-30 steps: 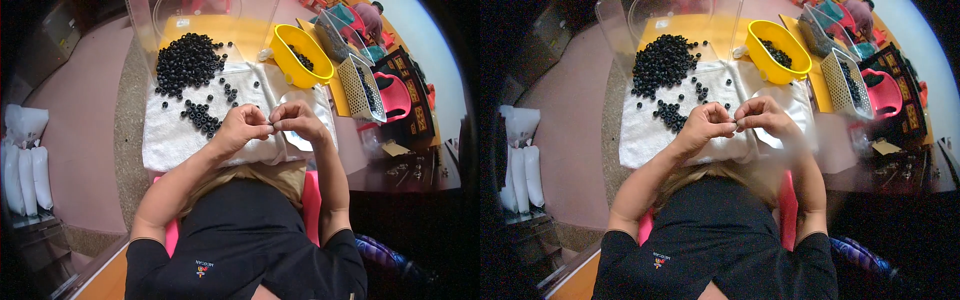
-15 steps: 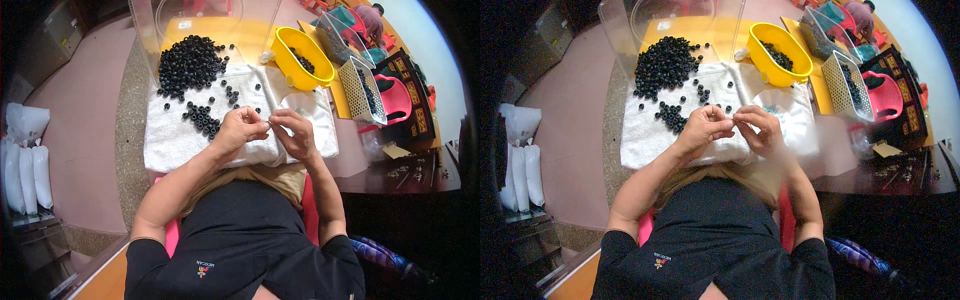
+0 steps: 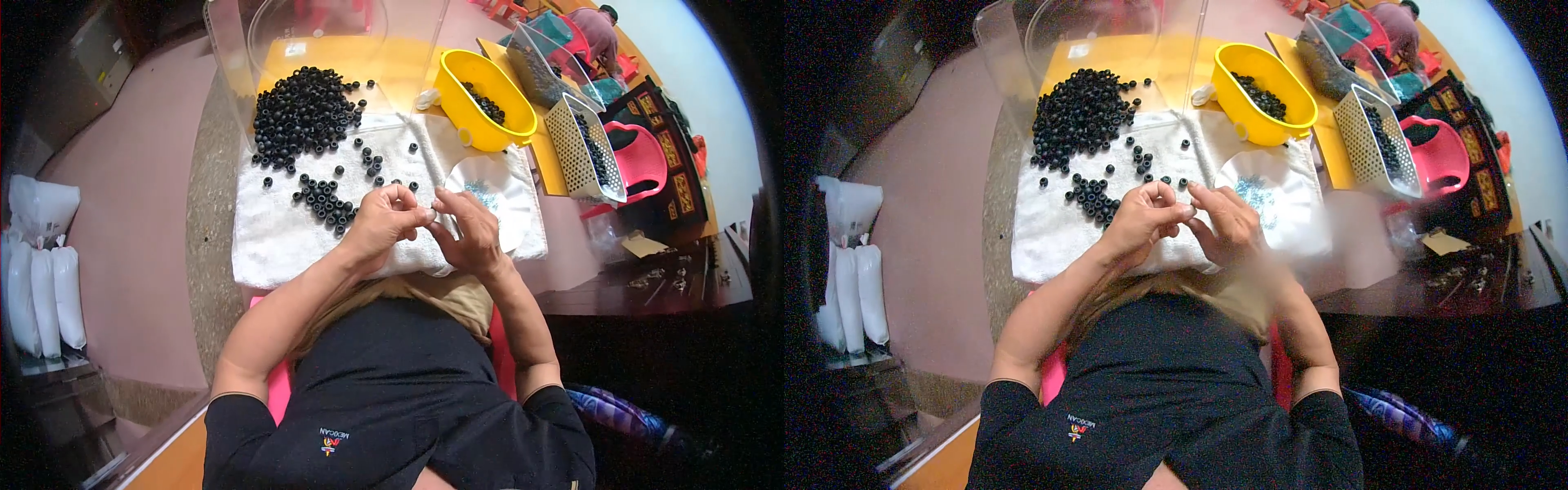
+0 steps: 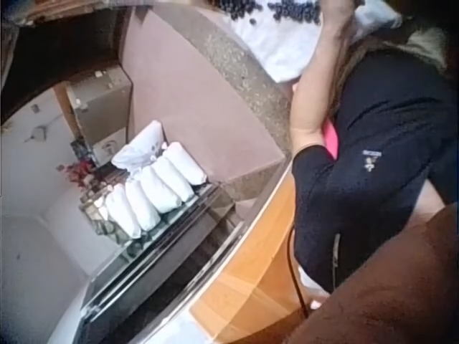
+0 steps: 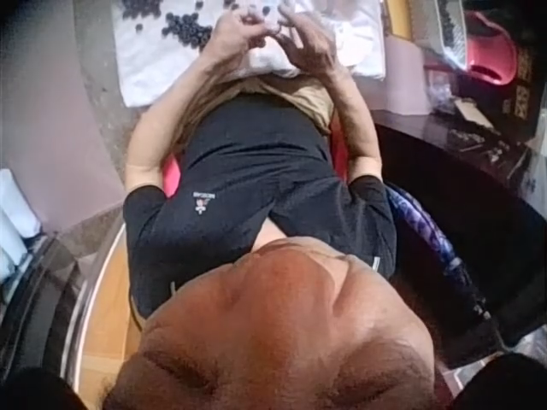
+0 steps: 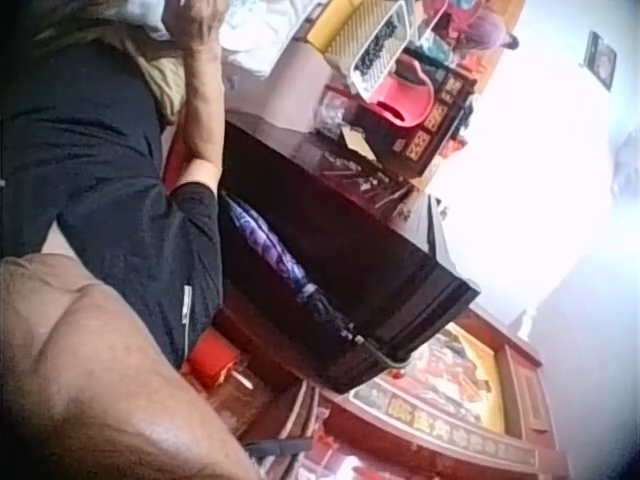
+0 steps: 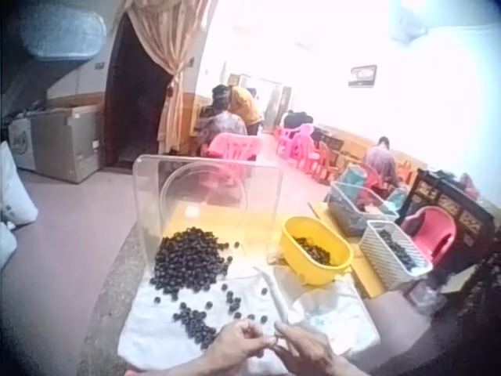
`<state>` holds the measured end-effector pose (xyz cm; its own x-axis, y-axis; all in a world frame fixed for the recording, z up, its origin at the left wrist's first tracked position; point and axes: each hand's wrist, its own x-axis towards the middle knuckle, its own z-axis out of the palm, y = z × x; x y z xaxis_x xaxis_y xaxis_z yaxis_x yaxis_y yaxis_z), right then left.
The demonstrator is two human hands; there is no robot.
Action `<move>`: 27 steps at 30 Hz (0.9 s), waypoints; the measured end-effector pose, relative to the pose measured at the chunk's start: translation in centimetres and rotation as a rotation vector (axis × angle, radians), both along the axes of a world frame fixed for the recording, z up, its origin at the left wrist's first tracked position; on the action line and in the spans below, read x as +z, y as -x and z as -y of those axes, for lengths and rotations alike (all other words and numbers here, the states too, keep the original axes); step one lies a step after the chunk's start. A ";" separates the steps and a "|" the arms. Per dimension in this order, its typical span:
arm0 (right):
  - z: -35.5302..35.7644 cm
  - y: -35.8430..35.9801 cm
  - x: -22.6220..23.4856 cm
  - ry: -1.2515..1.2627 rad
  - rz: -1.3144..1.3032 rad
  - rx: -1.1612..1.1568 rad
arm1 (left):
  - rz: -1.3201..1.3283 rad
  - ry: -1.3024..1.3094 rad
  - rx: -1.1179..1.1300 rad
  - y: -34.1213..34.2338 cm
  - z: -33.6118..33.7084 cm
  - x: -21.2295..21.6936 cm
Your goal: Inspecting and sorting small black round objects one by one at a manual workstation.
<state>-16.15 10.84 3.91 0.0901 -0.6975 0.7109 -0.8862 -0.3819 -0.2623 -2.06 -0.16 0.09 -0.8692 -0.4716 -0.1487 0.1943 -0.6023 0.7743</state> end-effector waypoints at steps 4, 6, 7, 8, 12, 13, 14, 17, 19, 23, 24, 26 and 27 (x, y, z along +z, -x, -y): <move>-0.7 -0.1 0.0 -0.036 -0.003 -0.009 | -0.011 -0.019 -0.023 0.0 -0.4 0.5; -1.0 -0.2 0.2 -0.075 0.022 -0.016 | -0.016 0.005 -0.036 0.0 -0.6 0.7; -1.0 0.0 0.2 -0.072 0.021 -0.018 | -0.020 0.025 -0.046 0.0 -0.6 0.7; -1.0 0.1 0.1 -0.064 0.078 0.000 | -0.039 0.013 -0.065 0.0 -0.5 0.6; -0.8 1.3 1.8 -0.120 0.164 -0.068 | -0.054 -0.005 -0.027 -0.1 -0.7 1.3; -0.5 2.3 2.1 -0.066 0.102 -0.130 | -0.053 -0.004 -0.016 -0.2 -0.8 1.3; 0.3 3.2 2.6 -0.016 0.121 -0.167 | -0.008 0.006 0.002 -0.4 -0.7 1.3; 2.4 8.0 5.1 0.217 -0.126 -0.335 | 0.048 0.011 -0.002 0.2 -0.9 0.9; 4.1 11.6 5.3 0.243 -0.092 -0.554 | 0.032 0.011 -0.026 0.5 -1.1 0.5; 7.1 12.3 5.7 0.077 -0.286 -0.545 | 0.032 0.008 0.018 0.4 -1.0 -0.4; 7.6 11.0 5.3 0.009 -0.221 -0.430 | 0.059 0.021 0.040 0.3 -1.0 0.0; 9.0 8.3 3.7 -0.210 0.020 -0.253 | 0.071 0.022 0.072 0.1 -1.2 0.0; 9.7 6.7 3.4 -0.281 0.021 -0.172 | 0.077 0.030 0.111 0.0 -1.1 0.0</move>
<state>-22.81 1.16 7.32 -0.0582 -0.8706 0.4886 -0.9248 -0.1374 -0.3549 -2.08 0.92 0.04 -0.7982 -0.5692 -0.1974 0.1975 -0.5569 0.8068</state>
